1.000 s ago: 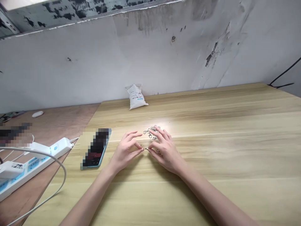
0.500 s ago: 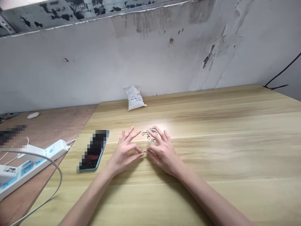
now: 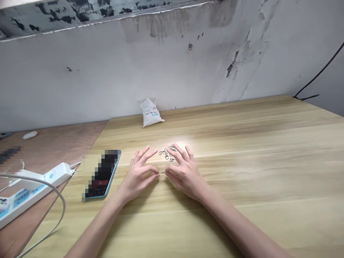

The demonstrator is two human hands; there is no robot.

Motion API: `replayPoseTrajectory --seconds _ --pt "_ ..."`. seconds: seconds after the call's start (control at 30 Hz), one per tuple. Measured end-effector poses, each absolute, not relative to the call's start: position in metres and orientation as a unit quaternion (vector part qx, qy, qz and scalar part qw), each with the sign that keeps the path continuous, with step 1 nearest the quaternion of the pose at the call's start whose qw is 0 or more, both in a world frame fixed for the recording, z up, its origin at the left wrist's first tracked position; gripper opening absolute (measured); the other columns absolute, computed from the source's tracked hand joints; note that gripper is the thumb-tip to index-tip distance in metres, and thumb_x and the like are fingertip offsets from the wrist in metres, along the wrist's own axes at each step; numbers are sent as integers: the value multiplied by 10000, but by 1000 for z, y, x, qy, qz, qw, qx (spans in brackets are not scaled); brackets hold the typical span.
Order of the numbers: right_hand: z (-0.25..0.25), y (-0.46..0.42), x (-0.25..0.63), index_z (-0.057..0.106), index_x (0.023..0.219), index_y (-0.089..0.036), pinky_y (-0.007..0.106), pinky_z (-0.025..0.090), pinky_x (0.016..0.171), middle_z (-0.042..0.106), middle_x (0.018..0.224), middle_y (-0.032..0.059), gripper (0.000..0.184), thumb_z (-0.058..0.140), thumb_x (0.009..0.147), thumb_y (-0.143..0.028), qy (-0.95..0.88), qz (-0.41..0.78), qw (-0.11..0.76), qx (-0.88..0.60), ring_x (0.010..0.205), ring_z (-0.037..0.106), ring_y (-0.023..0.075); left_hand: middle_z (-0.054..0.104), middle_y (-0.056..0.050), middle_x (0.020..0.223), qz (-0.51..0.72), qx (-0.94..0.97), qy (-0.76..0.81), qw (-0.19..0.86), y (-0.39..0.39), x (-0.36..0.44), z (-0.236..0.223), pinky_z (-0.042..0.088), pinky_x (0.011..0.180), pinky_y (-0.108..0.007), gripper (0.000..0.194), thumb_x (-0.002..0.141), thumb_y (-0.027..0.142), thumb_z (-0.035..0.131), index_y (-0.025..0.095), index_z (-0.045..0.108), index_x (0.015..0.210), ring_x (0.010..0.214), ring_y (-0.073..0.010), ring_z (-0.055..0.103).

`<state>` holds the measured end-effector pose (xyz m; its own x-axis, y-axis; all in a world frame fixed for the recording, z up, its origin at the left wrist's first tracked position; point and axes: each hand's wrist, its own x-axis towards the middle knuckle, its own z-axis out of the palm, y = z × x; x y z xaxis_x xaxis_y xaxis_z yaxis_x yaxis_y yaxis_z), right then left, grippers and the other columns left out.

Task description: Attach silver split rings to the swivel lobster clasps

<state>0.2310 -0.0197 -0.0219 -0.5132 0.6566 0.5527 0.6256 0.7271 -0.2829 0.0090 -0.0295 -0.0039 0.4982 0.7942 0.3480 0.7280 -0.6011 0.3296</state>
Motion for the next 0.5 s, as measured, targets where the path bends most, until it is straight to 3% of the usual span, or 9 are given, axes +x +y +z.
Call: replayPoseTrajectory --seconds 0.33,0.5 --pt "-23 -19 231 688 814 -224 648 262 1111 466 1463 83 149 578 912 -251 -863 42 310 -396 1434 279 332 416 -45 1517 230 870 427 90 -30 10 -4 182 1161 -647 93 857 175 623 225 687 811 1473 -290 223" --pt "-22 -20 230 704 934 -235 641 238 1130 465 1464 93 139 572 914 -273 -865 54 306 -395 1442 267 318 411 -42 1521 253 856 437 114 -33 12 0 181 1169 -632 87 879 228 620 232 694 833 1483 -274 201"
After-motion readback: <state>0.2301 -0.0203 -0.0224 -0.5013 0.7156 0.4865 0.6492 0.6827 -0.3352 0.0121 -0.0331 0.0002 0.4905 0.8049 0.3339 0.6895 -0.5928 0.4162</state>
